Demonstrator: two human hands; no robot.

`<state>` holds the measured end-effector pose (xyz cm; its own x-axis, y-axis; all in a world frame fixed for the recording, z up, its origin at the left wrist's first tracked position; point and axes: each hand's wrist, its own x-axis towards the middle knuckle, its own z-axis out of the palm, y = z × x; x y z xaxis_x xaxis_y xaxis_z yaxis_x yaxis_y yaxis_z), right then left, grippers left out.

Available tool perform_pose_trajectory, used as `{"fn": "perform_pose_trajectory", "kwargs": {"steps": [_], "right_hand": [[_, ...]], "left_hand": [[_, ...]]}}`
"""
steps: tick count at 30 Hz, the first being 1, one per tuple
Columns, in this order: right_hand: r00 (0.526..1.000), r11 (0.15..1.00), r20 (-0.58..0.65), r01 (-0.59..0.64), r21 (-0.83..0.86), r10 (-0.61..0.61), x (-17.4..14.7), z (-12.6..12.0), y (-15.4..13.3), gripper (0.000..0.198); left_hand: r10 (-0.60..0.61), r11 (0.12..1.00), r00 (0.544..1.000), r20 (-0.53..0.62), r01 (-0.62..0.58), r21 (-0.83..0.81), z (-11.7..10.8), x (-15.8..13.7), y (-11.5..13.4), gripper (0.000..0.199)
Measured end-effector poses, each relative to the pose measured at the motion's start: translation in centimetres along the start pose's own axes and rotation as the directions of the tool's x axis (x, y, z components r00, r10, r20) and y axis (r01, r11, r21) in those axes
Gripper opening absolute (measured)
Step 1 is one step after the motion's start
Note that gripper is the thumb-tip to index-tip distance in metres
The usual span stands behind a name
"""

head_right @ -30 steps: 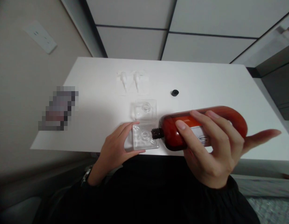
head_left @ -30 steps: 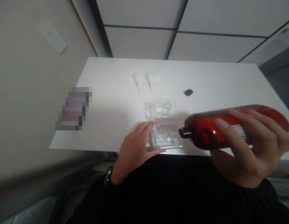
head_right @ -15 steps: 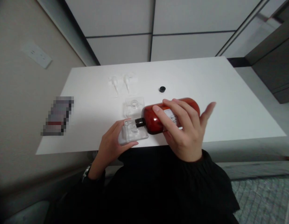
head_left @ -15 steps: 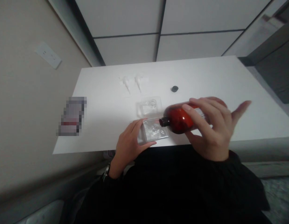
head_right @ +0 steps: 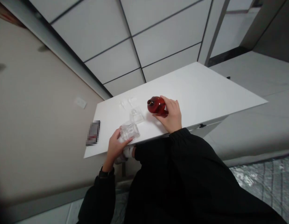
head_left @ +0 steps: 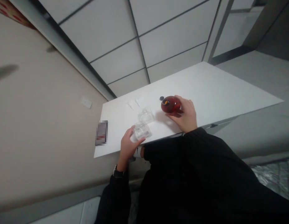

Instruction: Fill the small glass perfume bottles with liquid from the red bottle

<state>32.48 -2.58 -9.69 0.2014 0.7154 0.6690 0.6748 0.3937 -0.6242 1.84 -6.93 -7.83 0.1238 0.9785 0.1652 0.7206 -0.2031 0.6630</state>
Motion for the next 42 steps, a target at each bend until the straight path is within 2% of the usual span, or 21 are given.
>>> {"fn": "perform_pose_trajectory", "kwargs": {"steps": [3,6,11,14,17,20,22,24,26,31,33,36,40,42], "right_hand": [[0.999,0.998,-0.050,-0.011,0.057,0.014,-0.2,-0.4,0.2,0.075],[0.998,0.996,-0.065,-0.006,0.086,0.012,-0.4,-0.6,0.3,0.073],[0.996,0.995,-0.093,-0.005,0.100,0.014,-0.4,-0.5,0.6,0.074],[0.994,0.995,-0.109,-0.006,0.102,0.017,-0.4,-0.3,0.9,0.074],[0.993,0.995,-0.116,-0.004,0.103,0.016,-0.3,-0.1,1.1,0.075],[0.993,0.995,-0.116,-0.024,0.096,0.036,-0.1,0.1,1.1,0.075],[0.994,0.995,-0.106,-0.024,0.102,0.035,-0.1,0.2,1.0,0.076],[0.995,0.995,-0.097,-0.008,0.100,0.018,-0.1,0.2,0.9,0.075],[0.995,0.996,-0.101,0.009,0.087,0.000,-0.1,0.2,0.9,0.075],[0.997,0.999,-0.077,0.001,0.045,0.003,-0.1,-0.3,0.8,0.076],[0.997,0.999,-0.079,-0.013,0.035,0.016,0.0,-0.6,0.8,0.076],[0.996,1.000,-0.084,-0.020,0.018,0.022,0.2,-0.9,0.6,0.078],[0.998,0.999,-0.065,-0.027,-0.018,0.026,0.3,-1.2,0.3,0.078],[0.999,0.999,-0.043,-0.023,-0.024,0.022,0.3,-1.2,0.1,0.076]], "left_hand": [[-0.054,0.998,0.997,-0.046,0.054,-0.013,-2.0,0.5,-0.9,0.076],[-0.086,0.995,0.996,-0.030,0.085,-0.043,-3.0,2.2,-2.0,0.074],[-0.166,0.976,0.985,0.038,0.169,-0.139,-2.4,5.4,-2.8,0.076],[-0.154,0.974,0.986,0.067,0.163,-0.155,-2.0,6.5,-2.9,0.077],[-0.132,0.983,0.985,0.109,0.144,-0.113,-2.5,7.2,-3.0,0.078],[-0.073,0.997,0.986,0.149,0.067,0.042,-3.8,7.6,-2.9,0.102],[0.021,0.988,0.991,0.131,-0.041,0.152,-4.4,8.1,-2.2,0.116],[0.152,0.953,0.979,0.132,-0.181,0.242,-4.3,8.8,-0.7,0.114],[0.255,0.896,0.944,0.209,-0.312,0.317,-3.4,9.9,1.4,0.109],[0.344,0.746,0.867,0.360,-0.485,0.456,-0.5,12.1,6.1,0.115],[0.361,0.735,0.852,0.380,-0.511,0.446,0.2,11.6,6.9,0.116],[0.385,0.786,0.850,0.360,-0.506,0.355,1.0,9.1,6.9,0.112],[0.332,0.925,0.914,0.235,-0.364,0.106,3.2,4.7,5.3,0.098],[0.269,0.963,0.950,0.157,-0.267,-0.038,4.7,3.3,4.2,0.093]]}}
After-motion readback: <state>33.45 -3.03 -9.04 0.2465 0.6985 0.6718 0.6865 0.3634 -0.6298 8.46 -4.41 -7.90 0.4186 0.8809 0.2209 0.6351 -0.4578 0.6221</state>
